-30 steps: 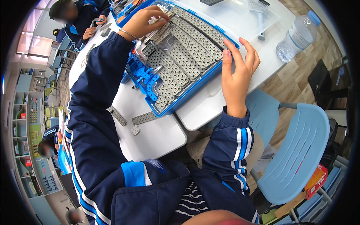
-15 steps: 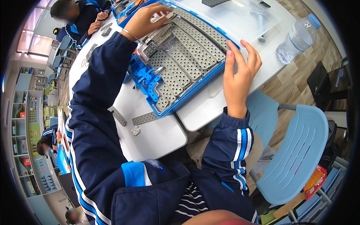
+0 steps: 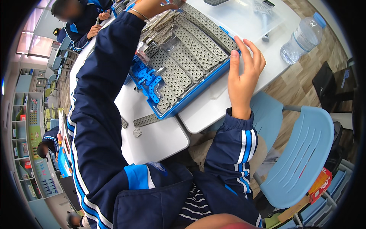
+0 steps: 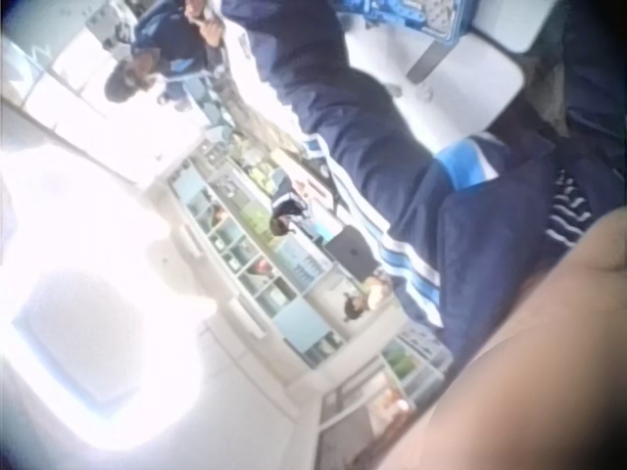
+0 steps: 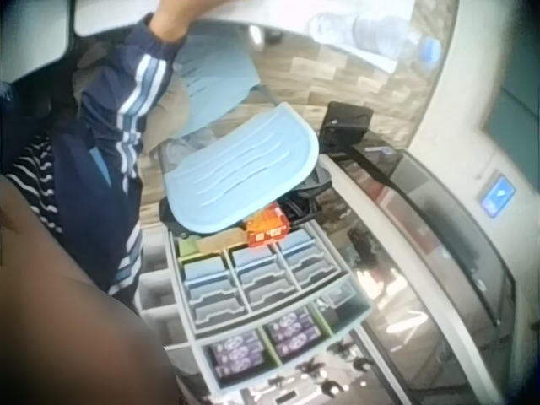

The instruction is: The person assembles a mechanical structure using gray perforated beams, small connectors, and a blue tool. They connect beams into a frame, attach a small motor-like component, and then disassemble parts to organize them into a blue storage case.

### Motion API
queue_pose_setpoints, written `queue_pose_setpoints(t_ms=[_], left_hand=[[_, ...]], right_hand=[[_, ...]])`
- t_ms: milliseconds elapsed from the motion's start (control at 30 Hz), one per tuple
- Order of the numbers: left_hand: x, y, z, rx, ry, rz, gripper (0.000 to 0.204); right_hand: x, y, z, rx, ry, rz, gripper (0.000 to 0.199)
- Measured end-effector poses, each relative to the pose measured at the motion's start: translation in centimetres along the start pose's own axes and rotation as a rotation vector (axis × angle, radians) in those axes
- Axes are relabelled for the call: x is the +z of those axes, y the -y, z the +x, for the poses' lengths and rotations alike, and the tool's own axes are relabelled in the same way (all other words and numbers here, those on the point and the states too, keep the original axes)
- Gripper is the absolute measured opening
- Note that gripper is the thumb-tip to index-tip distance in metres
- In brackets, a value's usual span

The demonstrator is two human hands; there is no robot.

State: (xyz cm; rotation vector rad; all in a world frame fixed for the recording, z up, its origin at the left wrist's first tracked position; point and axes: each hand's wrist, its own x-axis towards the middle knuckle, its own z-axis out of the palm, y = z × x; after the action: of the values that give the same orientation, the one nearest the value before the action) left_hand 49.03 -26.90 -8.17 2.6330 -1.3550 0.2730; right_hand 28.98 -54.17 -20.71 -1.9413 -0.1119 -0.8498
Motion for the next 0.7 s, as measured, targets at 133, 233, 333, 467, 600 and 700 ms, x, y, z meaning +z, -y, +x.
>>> queue_pose_setpoints(t_ms=[133,233,333,467,600,700], left_hand=[[-2.9,-1.3,0.3,-0.015,-0.01,-0.027,0.031],[-5.1,-3.3,0.1,-0.022,-0.046,0.037,0.033],[-6.9,-5.4,0.2,0.098,-0.109,0.066,0.036],[-7.2,-7.4,0.5,0.18,-0.119,0.038,0.04],[-4.1,-7.4,0.0,-0.002,-0.277,-0.087,0.047],[-0.9,-6.5,-0.9,-0.019,-0.023,-0.149,0.028]], right_hand=[[-0.1,-0.2,0.2,-0.052,-0.07,0.013,0.035],[-0.1,-0.1,0.4,-0.077,-0.083,0.021,0.036],[0.0,0.3,0.4,-0.066,-0.14,0.036,0.034],[-0.5,0.6,0.5,0.002,-0.156,0.184,0.03],[-1.6,0.0,0.7,0.094,-0.196,0.208,0.026],[-2.4,-0.7,1.0,0.194,-0.279,0.27,0.025]])
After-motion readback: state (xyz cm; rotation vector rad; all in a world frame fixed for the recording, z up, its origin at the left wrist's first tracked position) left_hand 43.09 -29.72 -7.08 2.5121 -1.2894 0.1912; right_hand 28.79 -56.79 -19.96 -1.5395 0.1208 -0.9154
